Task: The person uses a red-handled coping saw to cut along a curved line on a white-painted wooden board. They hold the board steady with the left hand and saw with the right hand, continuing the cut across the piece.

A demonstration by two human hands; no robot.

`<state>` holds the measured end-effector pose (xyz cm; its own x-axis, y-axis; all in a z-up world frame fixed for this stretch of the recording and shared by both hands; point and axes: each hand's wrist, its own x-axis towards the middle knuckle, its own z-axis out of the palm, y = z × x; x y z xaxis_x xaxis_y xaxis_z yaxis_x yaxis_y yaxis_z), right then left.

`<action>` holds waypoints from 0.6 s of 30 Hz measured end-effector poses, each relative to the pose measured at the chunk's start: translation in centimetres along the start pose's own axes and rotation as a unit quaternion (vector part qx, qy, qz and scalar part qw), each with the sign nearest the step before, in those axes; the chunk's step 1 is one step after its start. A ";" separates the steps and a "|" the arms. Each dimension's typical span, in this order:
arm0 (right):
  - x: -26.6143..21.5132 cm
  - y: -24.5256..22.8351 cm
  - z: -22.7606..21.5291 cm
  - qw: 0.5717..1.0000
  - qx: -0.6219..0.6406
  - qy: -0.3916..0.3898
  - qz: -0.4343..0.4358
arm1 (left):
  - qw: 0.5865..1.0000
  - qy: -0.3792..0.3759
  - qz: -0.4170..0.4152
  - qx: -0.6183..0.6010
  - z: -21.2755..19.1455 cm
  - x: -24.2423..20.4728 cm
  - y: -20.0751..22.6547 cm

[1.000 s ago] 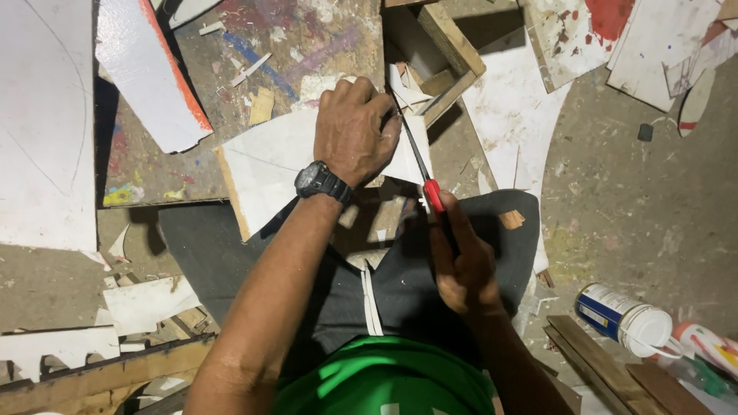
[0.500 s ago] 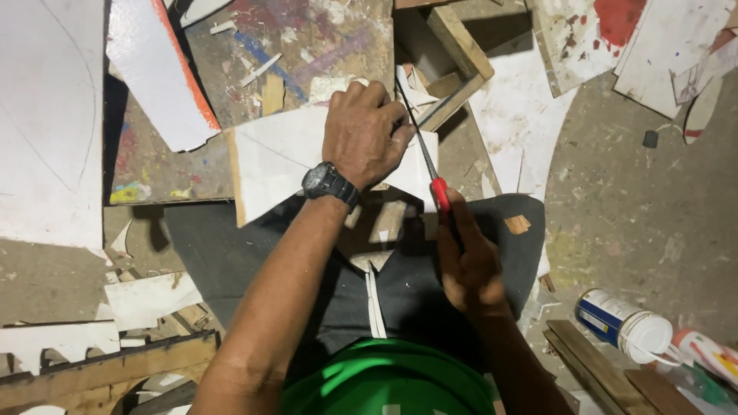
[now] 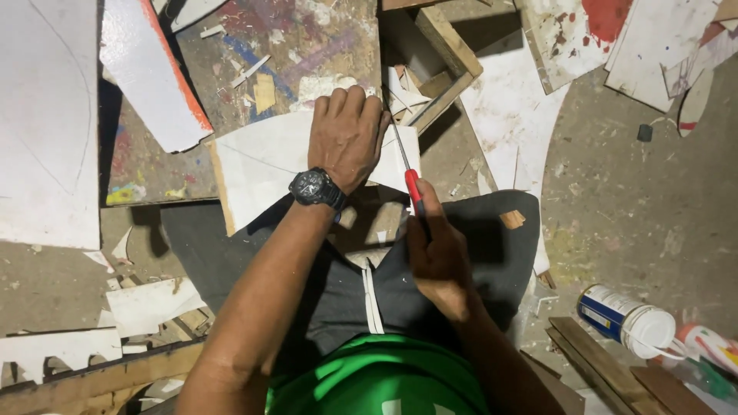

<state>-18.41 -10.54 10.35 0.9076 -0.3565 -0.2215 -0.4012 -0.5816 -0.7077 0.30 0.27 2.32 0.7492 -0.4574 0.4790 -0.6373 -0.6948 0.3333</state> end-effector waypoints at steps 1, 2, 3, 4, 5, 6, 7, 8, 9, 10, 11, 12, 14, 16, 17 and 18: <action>0.0 -0.2 0.0 1.000 0.001 0.000 -0.001 | 1.000 0.000 0.000 0.002 0.1 0.0 -0.1; -0.1 -0.4 0.0 1.000 0.004 0.004 -0.004 | 1.000 0.004 0.003 0.007 0.3 -0.1 -0.2; -0.2 -0.6 -0.1 1.000 0.005 0.010 -0.004 | 1.000 0.007 0.006 0.010 0.6 0.0 -0.1; -0.1 -1.1 -0.2 1.000 0.005 0.012 -0.003 | 1.000 0.006 0.008 0.008 0.5 0.1 -0.3; -0.1 -1.6 -0.2 1.000 0.008 0.012 0.000 | 1.000 0.009 0.018 0.012 0.5 0.2 -0.4; -0.1 -2.1 -0.2 1.000 0.010 0.011 0.003 | 0.999 0.012 0.027 0.015 0.6 0.2 -0.6; -0.2 -1.7 -0.2 1.000 0.009 0.011 0.005 | 0.999 0.011 0.027 0.014 0.7 0.3 -0.4; -0.3 -1.4 -0.1 1.000 0.006 0.014 0.007 | 1.000 0.016 0.020 0.016 0.7 0.3 -0.3; -0.2 -1.2 0.3 1.000 0.005 0.016 0.006 | 0.999 0.021 0.013 0.021 0.5 0.4 -0.6; -0.2 -1.5 0.3 1.000 0.006 0.014 0.005 | 0.999 0.021 0.012 0.023 1.3 0.3 -0.7; -0.3 -1.9 0.3 1.000 0.004 0.009 0.013 | 0.999 0.026 -0.009 0.031 2.1 0.1 -0.7; -0.3 -2.3 0.3 1.000 0.001 0.005 0.020 | 0.998 0.032 -0.029 0.040 2.8 -0.1 -0.8; -0.1 -3.2 0.0 1.000 0.000 0.003 0.028 | 0.997 0.042 -0.042 0.043 2.4 0.5 -0.4; 0.0 -3.7 -0.4 0.999 -0.003 -0.001 0.037 | 0.996 0.050 -0.058 0.045 1.9 0.7 0.1; 0.0 -3.8 -0.7 0.998 0.008 -0.027 0.052 | 0.996 0.040 -0.061 0.051 1.4 0.8 0.3; 0.1 -3.9 -1.0 0.996 0.020 -0.052 0.067 | 0.996 0.030 -0.064 0.057 0.9 0.9 0.4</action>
